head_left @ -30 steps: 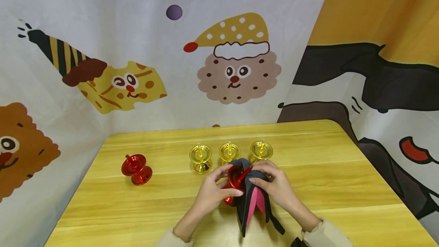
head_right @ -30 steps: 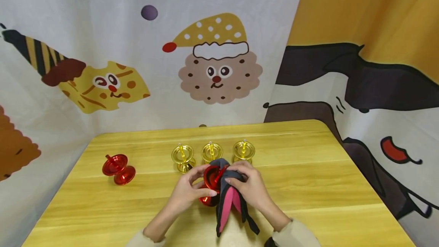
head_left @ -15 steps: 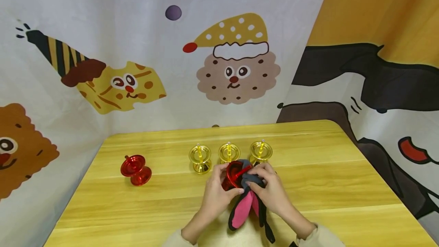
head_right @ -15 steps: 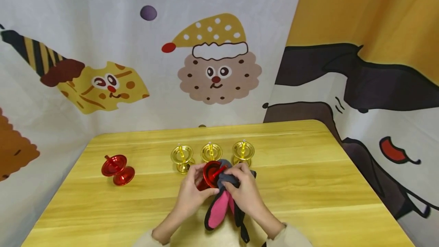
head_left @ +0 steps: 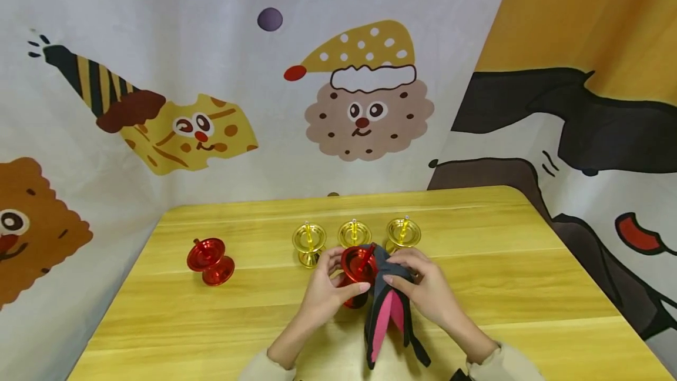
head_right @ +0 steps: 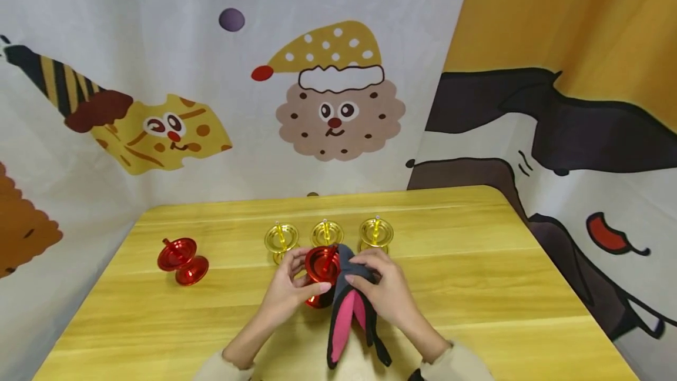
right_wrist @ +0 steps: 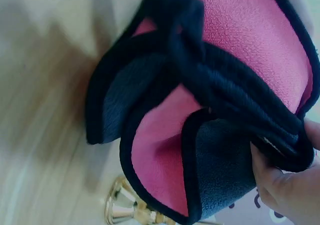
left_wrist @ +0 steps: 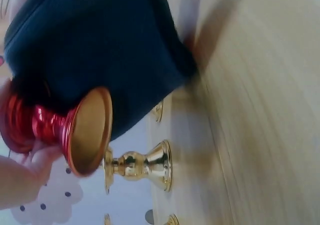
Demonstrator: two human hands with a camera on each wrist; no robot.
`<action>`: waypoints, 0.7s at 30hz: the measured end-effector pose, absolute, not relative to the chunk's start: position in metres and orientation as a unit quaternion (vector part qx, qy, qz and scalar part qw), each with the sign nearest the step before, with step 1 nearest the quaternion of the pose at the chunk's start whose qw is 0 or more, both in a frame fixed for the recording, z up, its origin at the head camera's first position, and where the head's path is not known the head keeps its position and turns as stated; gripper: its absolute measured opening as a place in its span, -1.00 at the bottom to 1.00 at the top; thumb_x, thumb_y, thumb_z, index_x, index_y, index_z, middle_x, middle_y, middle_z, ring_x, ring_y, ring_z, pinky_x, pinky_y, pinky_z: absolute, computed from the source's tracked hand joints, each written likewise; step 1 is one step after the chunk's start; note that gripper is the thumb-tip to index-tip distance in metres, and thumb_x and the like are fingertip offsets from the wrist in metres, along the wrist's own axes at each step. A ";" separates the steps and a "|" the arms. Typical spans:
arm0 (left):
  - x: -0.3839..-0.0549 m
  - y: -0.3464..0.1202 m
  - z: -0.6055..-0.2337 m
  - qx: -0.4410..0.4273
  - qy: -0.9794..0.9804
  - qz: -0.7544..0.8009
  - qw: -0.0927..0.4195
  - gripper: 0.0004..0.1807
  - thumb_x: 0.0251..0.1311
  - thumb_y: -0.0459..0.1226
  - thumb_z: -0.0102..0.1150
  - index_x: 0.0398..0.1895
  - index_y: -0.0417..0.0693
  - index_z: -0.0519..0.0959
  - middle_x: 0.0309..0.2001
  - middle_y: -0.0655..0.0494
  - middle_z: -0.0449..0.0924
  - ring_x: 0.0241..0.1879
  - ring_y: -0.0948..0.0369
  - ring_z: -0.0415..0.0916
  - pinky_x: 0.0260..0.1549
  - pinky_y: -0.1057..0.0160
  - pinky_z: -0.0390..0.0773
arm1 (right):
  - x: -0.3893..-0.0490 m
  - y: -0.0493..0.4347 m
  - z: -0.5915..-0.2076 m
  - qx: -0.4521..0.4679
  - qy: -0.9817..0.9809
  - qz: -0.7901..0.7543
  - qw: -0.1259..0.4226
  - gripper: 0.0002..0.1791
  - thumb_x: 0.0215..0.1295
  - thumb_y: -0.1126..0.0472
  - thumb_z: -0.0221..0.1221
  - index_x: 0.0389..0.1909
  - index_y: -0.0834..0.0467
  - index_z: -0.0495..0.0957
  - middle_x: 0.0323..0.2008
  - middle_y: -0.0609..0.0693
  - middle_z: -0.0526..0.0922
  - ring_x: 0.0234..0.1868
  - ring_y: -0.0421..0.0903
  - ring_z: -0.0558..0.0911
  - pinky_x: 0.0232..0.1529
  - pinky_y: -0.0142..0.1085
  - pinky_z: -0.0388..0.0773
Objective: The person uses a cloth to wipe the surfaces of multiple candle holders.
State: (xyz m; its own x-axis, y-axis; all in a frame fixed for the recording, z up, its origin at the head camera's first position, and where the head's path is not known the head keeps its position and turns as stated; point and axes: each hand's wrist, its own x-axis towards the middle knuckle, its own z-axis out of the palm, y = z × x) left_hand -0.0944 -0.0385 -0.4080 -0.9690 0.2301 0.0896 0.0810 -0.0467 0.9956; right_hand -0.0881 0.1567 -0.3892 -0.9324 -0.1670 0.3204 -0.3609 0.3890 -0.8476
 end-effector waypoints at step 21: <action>-0.088 -0.025 -0.411 0.159 0.684 0.711 0.024 -0.32 -0.07 -0.55 0.28 0.13 -0.36 0.17 0.04 -0.24 0.36 0.07 -0.05 0.37 0.04 0.19 0.40 | -0.084 0.148 -0.387 0.117 -0.834 0.524 0.129 -0.78 -0.07 0.48 0.32 -0.35 0.19 0.62 -0.21 0.04 0.49 -0.19 -0.05 0.52 -0.26 -0.36 0.56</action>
State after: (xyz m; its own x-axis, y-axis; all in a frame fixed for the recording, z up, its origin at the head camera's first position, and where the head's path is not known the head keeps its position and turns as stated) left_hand -0.0876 -0.0249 -0.4107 -0.9483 0.2517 0.1932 0.1833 -0.0626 0.9811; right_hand -0.0836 0.1481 -0.3869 -0.9393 -0.0604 0.3378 -0.3305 0.4239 -0.8433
